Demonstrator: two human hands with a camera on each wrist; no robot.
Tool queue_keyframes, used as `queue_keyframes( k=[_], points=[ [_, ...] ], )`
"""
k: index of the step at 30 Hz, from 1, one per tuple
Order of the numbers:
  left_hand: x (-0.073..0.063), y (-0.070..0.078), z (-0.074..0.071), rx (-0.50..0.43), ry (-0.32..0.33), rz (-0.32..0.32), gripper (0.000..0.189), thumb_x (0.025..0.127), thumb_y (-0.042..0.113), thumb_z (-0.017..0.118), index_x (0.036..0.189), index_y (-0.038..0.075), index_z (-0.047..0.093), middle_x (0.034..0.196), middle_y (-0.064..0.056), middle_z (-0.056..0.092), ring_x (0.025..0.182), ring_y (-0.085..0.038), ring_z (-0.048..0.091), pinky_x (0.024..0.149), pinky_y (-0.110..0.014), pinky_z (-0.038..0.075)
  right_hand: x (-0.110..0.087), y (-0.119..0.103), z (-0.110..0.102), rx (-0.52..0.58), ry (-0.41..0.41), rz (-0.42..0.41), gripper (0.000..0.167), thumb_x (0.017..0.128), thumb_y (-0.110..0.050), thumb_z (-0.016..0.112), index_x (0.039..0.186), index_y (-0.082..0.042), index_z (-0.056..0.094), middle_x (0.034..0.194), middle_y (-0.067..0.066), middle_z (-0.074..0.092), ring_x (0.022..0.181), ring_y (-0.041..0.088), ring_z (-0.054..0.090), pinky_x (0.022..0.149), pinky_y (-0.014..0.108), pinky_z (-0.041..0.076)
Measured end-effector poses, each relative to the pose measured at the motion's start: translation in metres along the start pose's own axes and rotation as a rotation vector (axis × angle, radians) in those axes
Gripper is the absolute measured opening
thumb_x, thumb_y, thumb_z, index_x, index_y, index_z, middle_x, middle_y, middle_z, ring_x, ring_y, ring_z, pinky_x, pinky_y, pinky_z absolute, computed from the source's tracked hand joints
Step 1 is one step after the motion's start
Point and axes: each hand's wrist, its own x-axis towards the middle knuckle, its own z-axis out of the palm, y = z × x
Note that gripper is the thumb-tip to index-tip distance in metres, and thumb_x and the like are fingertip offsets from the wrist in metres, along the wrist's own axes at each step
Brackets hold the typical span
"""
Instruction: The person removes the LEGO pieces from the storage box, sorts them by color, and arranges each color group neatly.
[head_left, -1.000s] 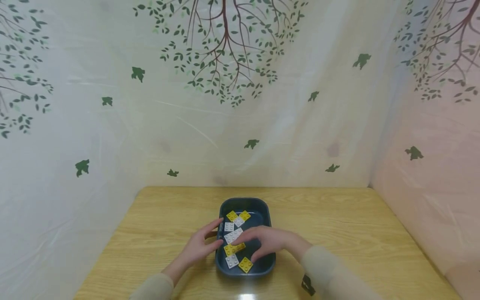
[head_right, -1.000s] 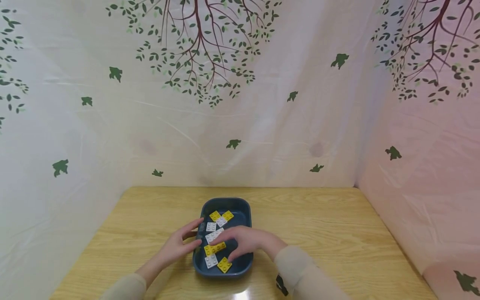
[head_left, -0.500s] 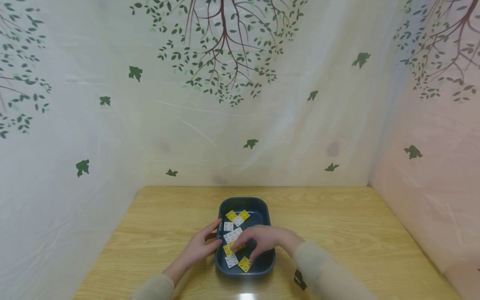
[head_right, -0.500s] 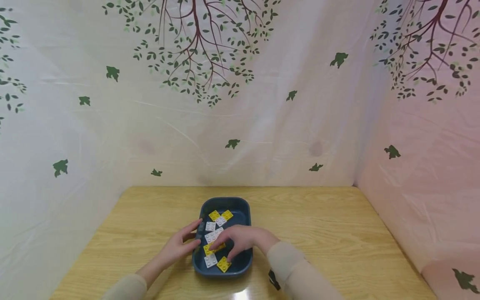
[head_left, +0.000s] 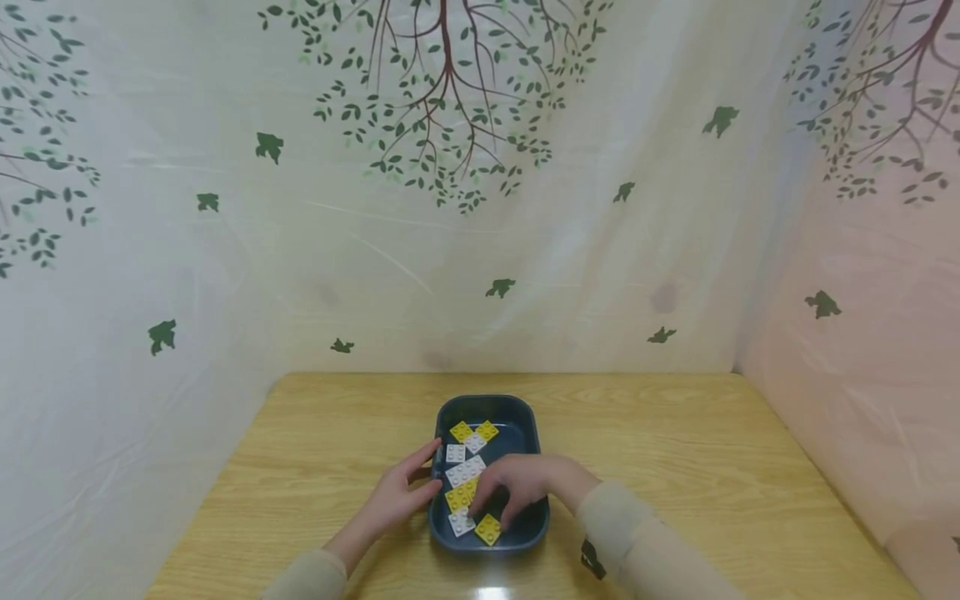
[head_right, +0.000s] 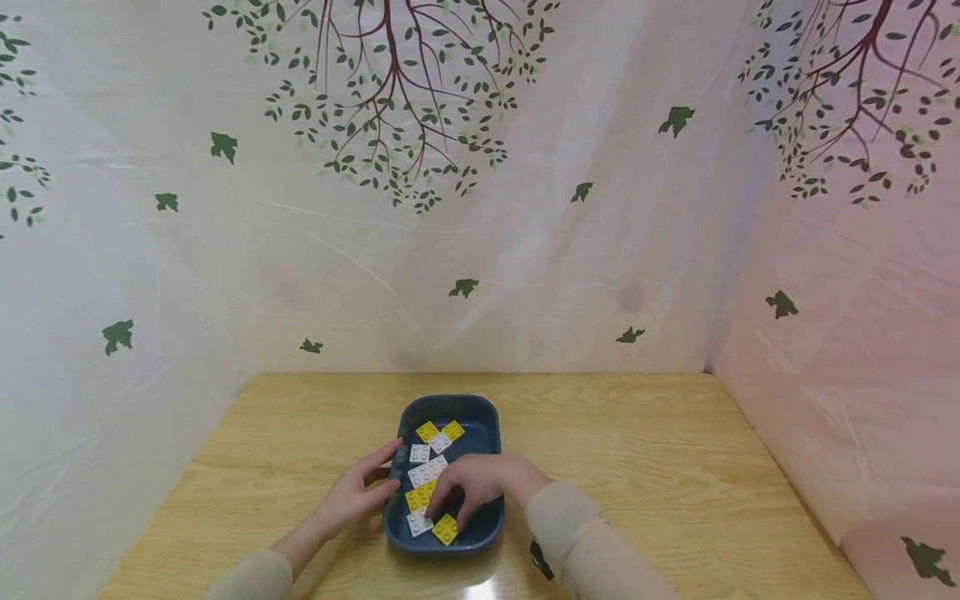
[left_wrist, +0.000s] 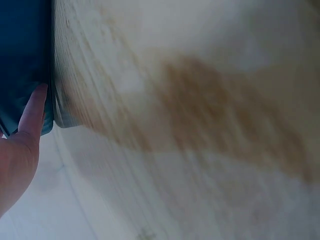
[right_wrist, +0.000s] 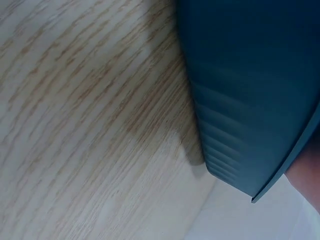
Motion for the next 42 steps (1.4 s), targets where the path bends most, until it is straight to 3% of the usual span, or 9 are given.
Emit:
queue_keyframes(
  k=[14, 22, 31, 42],
  points=[
    [-0.001, 0.001, 0.001, 0.005, 0.017, -0.013, 0.063, 0.095, 0.009, 0.064, 0.151, 0.002, 0.038, 0.151, -0.026, 0.037, 0.122, -0.042, 0.055, 0.103, -0.054, 0.044, 0.001, -0.009, 0.002, -0.007, -0.002, 0.063, 0.045, 0.078, -0.014, 0.083, 0.119, -0.027, 0.072, 0.116, -0.020, 0.065, 0.110, -0.003, 0.055, 0.101, 0.023, 0.043],
    [-0.002, 0.002, 0.001, -0.013, 0.017, -0.013, 0.063, 0.095, 0.008, 0.064, 0.151, 0.002, 0.038, 0.152, -0.027, 0.037, 0.123, -0.043, 0.054, 0.103, -0.054, 0.044, 0.002, -0.007, 0.005, -0.054, -0.007, -0.006, 0.043, 0.078, -0.014, 0.082, 0.119, -0.025, 0.073, 0.118, -0.017, 0.066, 0.111, -0.003, 0.055, 0.101, 0.020, 0.042],
    [-0.003, 0.003, 0.002, 0.048, 0.014, -0.022, 0.063, 0.096, 0.013, 0.064, 0.152, 0.004, 0.037, 0.152, -0.024, 0.039, 0.122, -0.041, 0.055, 0.103, -0.054, 0.044, 0.004, -0.003, 0.011, -0.123, 0.004, -0.031, 0.044, 0.077, -0.020, 0.084, 0.119, -0.028, 0.072, 0.116, -0.019, 0.064, 0.110, -0.005, 0.053, 0.100, 0.018, 0.041],
    [-0.003, 0.003, 0.002, 0.041, 0.009, -0.014, 0.063, 0.096, 0.012, 0.064, 0.152, 0.005, 0.037, 0.152, -0.024, 0.038, 0.123, -0.040, 0.055, 0.105, -0.054, 0.042, 0.002, -0.005, 0.013, -0.192, 0.020, -0.032, 0.045, 0.076, -0.021, 0.085, 0.119, -0.030, 0.072, 0.117, -0.019, 0.063, 0.110, -0.004, 0.053, 0.099, 0.018, 0.042]
  ],
)
